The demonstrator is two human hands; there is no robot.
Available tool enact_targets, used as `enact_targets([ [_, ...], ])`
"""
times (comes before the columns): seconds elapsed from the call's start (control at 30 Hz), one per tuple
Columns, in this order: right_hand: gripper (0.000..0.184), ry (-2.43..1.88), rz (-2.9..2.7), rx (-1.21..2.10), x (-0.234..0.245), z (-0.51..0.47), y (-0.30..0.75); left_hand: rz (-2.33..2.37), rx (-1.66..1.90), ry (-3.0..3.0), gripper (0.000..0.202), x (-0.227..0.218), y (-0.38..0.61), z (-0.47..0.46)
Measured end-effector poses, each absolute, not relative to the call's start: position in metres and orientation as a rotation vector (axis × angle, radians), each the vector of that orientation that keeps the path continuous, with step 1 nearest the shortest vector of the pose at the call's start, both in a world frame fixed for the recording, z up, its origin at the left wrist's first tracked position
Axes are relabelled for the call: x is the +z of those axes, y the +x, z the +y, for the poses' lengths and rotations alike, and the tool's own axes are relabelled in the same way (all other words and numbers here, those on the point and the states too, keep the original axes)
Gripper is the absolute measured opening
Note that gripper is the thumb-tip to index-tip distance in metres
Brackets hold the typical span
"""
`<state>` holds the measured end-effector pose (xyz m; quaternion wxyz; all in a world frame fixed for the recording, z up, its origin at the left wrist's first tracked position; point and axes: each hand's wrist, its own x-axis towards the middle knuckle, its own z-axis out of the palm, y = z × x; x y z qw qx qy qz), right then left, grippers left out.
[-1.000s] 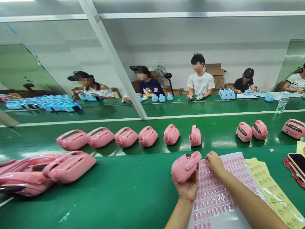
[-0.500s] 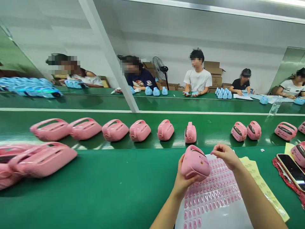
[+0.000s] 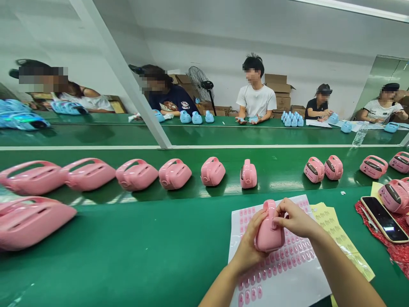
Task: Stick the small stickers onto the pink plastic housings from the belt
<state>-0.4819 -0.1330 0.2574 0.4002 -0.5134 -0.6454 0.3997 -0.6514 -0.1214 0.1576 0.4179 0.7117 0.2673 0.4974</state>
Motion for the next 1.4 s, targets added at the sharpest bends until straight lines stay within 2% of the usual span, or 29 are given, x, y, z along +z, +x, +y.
enact_targets([
  [0.77,0.01,-1.255,-1.488,0.973,0.241,-0.135,-0.492,0.724,1.245,1.676,0.079,0.156,-0.648,-0.121],
  [1.4,0.013,-1.389,-1.594,0.955,0.256,-0.137,-0.492,0.719,1.231,1.85,0.082,0.154,-0.649,-0.12],
])
